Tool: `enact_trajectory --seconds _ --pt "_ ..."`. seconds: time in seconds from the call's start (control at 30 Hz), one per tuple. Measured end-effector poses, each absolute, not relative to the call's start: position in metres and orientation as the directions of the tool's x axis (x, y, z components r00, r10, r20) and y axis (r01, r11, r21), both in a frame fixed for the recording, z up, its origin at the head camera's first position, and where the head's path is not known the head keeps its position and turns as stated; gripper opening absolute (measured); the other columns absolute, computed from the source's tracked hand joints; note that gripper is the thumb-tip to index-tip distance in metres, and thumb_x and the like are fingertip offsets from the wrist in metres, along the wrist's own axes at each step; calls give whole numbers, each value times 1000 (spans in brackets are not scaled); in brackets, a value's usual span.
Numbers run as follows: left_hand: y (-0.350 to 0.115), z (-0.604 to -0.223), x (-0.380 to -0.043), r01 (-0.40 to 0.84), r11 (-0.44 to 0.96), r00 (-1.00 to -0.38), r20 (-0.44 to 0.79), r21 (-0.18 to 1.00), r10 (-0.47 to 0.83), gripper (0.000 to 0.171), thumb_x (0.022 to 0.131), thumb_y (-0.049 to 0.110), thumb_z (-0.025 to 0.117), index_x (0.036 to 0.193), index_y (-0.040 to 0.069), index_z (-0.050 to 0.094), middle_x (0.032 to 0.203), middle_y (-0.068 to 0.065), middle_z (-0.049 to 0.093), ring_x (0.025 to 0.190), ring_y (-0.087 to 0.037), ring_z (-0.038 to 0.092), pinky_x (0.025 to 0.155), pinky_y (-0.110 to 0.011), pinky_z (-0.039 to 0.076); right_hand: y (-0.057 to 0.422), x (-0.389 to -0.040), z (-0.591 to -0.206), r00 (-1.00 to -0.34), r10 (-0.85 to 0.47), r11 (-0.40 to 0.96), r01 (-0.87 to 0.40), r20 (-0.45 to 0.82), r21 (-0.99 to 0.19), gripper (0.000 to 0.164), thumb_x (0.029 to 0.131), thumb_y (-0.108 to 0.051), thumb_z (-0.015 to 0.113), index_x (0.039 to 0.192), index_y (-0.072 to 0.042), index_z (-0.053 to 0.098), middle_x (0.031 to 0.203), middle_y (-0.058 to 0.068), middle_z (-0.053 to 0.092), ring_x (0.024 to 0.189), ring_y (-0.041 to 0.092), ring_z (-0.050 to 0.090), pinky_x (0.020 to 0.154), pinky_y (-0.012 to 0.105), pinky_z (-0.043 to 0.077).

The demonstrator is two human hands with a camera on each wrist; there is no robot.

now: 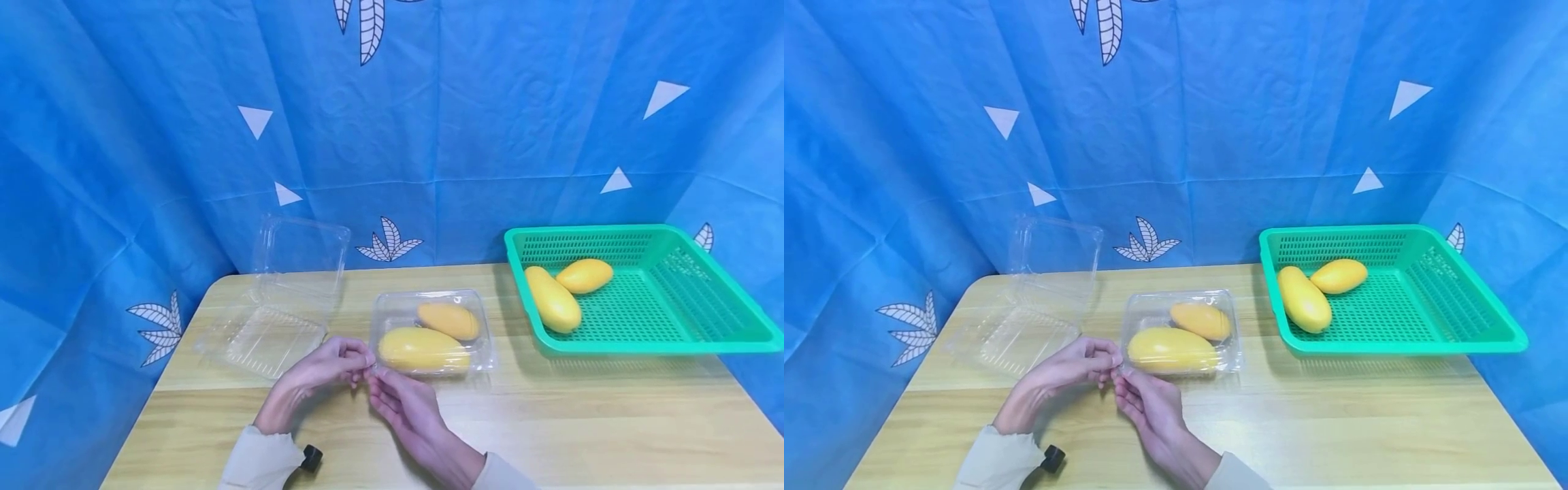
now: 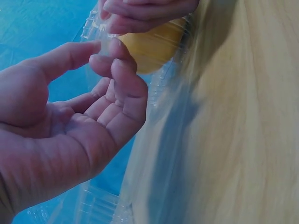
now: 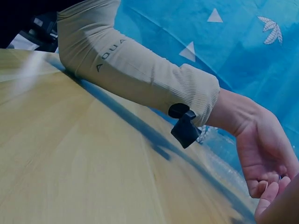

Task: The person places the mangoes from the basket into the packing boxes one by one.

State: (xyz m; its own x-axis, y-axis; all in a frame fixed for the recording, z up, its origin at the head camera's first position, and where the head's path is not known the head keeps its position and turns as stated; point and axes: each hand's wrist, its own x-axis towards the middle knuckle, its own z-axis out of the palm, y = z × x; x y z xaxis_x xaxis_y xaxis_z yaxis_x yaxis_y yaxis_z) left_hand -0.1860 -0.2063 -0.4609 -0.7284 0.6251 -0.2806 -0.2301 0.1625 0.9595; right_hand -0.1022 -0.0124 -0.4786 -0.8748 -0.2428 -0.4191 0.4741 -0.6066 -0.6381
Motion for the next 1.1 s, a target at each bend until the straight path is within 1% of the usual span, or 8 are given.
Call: enact_trajectory --seconds 0.17,0.33,0.53,0.8,0.93,1.1 --pt "-207 -460 -186 -208 166 -757 -266 964 597 15 98 7 64 106 -6 66 83 -5 69 68 -10 59 64 -21 52 -18 -104 -478 -871 -234 -618 476 -431 -626 38 92 -15 75 122 6 66 105 11 75 90 15 71 88 30 57" --pt "-208 -461 -186 -198 159 -762 -254 967 596 15 98 6 64 105 -7 66 82 -4 69 68 -10 59 64 -21 51 -19 -106 -477 -871 -233 -614 476 -432 -630 38 92 -15 75 122 6 66 105 11 74 91 15 71 88 29 56" --pt "-209 -461 -187 -168 144 -775 -221 975 592 18 98 5 64 105 -11 65 80 -2 69 67 -9 58 64 -21 50 -20 -111 -477 -883 -223 -590 460 -414 -663 34 93 -14 74 119 6 67 102 10 74 89 14 70 86 28 57" --pt "-207 -460 -187 -195 162 -804 -253 967 538 15 96 5 66 104 -8 66 79 -4 67 67 -11 56 65 -22 49 -19 -116 -479 -887 -216 -565 455 -408 -688 31 92 -13 74 117 5 69 99 9 75 84 12 70 80 25 57" --pt "-207 -461 -187 -196 158 -804 -251 968 539 13 96 5 66 103 -7 66 81 -5 69 69 -12 58 66 -22 50 -17 -117 -480 -885 -233 -564 461 -404 -685 31 92 -13 74 117 5 69 100 10 75 85 13 70 82 25 57" --pt "-207 -463 -188 -192 155 -798 -246 969 550 13 97 5 65 103 -7 66 82 -5 70 71 -13 60 66 -22 51 -10 -117 -482 -873 -293 -569 486 -389 -663 32 93 -13 73 120 5 68 104 11 75 93 17 72 89 29 56"
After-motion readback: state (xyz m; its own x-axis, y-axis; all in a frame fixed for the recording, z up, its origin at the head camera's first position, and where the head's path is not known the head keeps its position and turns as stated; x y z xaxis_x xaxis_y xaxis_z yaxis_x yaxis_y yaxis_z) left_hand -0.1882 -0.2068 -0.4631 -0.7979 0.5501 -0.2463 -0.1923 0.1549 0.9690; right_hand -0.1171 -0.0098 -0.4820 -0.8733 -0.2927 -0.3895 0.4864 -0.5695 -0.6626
